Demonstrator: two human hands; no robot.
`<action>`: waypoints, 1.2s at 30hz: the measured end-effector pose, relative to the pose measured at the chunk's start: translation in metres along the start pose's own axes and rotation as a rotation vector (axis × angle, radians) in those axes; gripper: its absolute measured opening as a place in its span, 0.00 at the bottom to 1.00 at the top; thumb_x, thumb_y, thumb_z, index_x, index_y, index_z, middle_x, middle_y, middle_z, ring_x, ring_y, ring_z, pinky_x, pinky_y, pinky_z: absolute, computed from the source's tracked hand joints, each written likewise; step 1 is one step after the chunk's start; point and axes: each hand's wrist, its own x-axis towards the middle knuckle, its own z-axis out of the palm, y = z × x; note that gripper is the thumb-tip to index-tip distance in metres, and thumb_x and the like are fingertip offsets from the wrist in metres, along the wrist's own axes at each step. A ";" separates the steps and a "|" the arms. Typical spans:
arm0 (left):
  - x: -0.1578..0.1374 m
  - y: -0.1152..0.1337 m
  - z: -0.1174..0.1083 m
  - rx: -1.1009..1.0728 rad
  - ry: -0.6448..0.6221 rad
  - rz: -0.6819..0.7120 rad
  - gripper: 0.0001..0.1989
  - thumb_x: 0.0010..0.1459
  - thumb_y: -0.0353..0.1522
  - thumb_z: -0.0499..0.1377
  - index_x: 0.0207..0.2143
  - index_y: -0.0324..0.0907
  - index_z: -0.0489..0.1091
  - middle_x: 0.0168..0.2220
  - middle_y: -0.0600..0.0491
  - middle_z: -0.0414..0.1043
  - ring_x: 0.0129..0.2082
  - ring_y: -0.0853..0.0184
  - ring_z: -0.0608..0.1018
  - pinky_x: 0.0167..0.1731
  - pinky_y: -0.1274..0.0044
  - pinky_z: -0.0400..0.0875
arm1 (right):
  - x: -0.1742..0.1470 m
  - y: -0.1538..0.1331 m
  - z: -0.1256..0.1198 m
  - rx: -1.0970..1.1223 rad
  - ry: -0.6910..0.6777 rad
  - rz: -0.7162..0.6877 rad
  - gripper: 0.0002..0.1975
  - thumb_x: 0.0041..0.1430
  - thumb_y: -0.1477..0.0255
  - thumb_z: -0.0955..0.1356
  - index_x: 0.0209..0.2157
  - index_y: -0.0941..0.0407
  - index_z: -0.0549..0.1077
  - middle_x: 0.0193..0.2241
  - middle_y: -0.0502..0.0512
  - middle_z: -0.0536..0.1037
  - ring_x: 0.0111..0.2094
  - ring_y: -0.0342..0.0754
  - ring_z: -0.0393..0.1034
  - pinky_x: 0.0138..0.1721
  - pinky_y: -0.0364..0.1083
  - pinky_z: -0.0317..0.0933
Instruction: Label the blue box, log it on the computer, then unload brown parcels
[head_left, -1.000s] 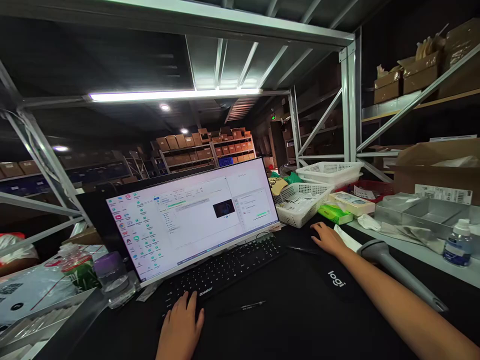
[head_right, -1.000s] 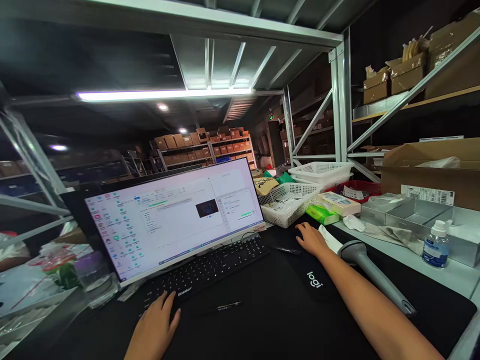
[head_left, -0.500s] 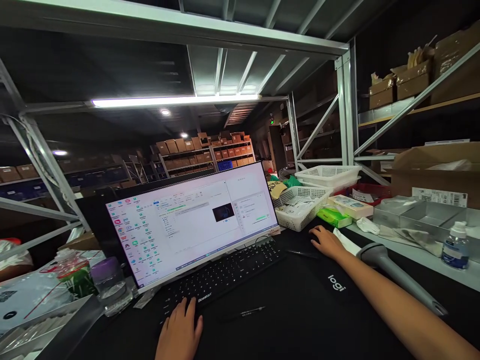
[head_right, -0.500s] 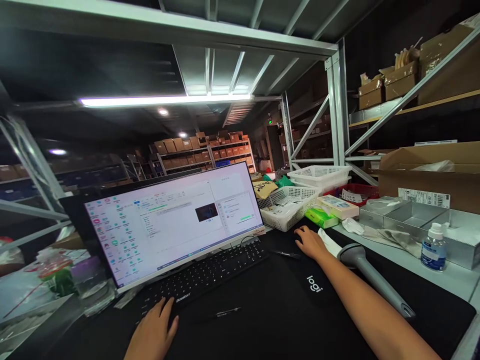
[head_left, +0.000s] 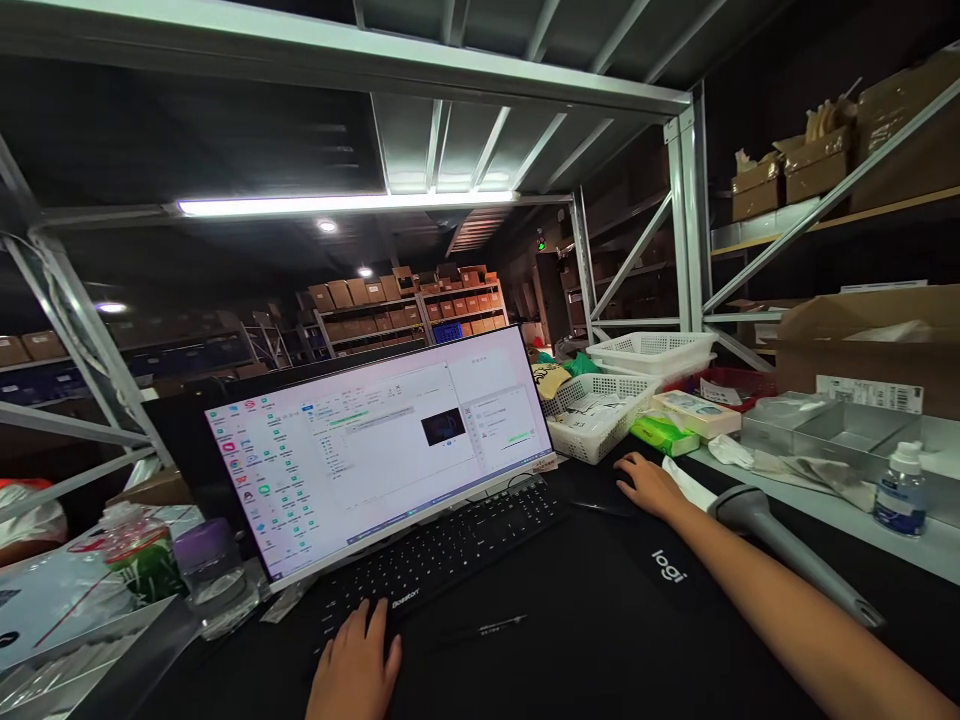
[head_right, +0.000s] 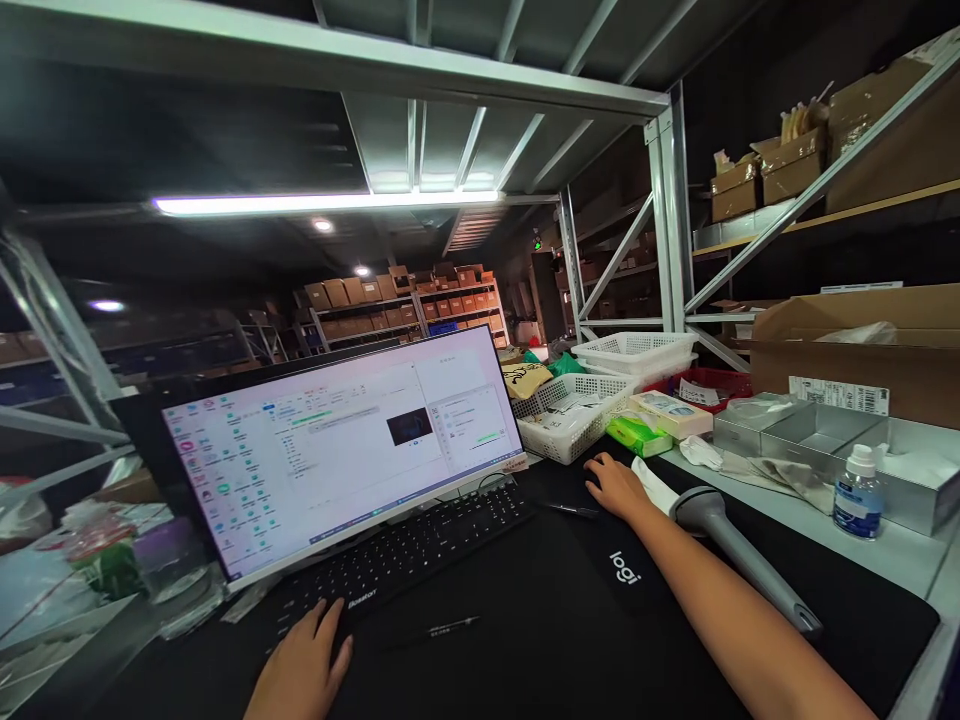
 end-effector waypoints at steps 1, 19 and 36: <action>0.000 -0.001 0.001 0.004 0.008 0.004 0.27 0.71 0.33 0.44 0.67 0.35 0.65 0.67 0.39 0.66 0.64 0.53 0.72 0.61 0.65 0.68 | 0.000 0.000 0.000 0.002 -0.002 0.001 0.19 0.66 0.66 0.66 0.56 0.52 0.74 0.57 0.61 0.71 0.51 0.56 0.74 0.56 0.52 0.65; 0.001 -0.003 0.012 0.019 0.064 0.020 0.27 0.70 0.34 0.44 0.65 0.35 0.67 0.65 0.39 0.68 0.62 0.54 0.74 0.60 0.65 0.69 | 0.002 0.002 0.004 0.024 0.003 -0.001 0.19 0.66 0.66 0.67 0.57 0.51 0.75 0.57 0.60 0.71 0.52 0.55 0.73 0.58 0.52 0.64; 0.002 -0.004 0.016 -0.027 0.086 0.029 0.26 0.70 0.32 0.47 0.65 0.34 0.67 0.65 0.36 0.68 0.62 0.52 0.74 0.60 0.64 0.70 | 0.001 -0.001 0.000 0.034 -0.002 0.014 0.23 0.65 0.68 0.66 0.62 0.50 0.72 0.61 0.61 0.69 0.55 0.56 0.72 0.60 0.53 0.63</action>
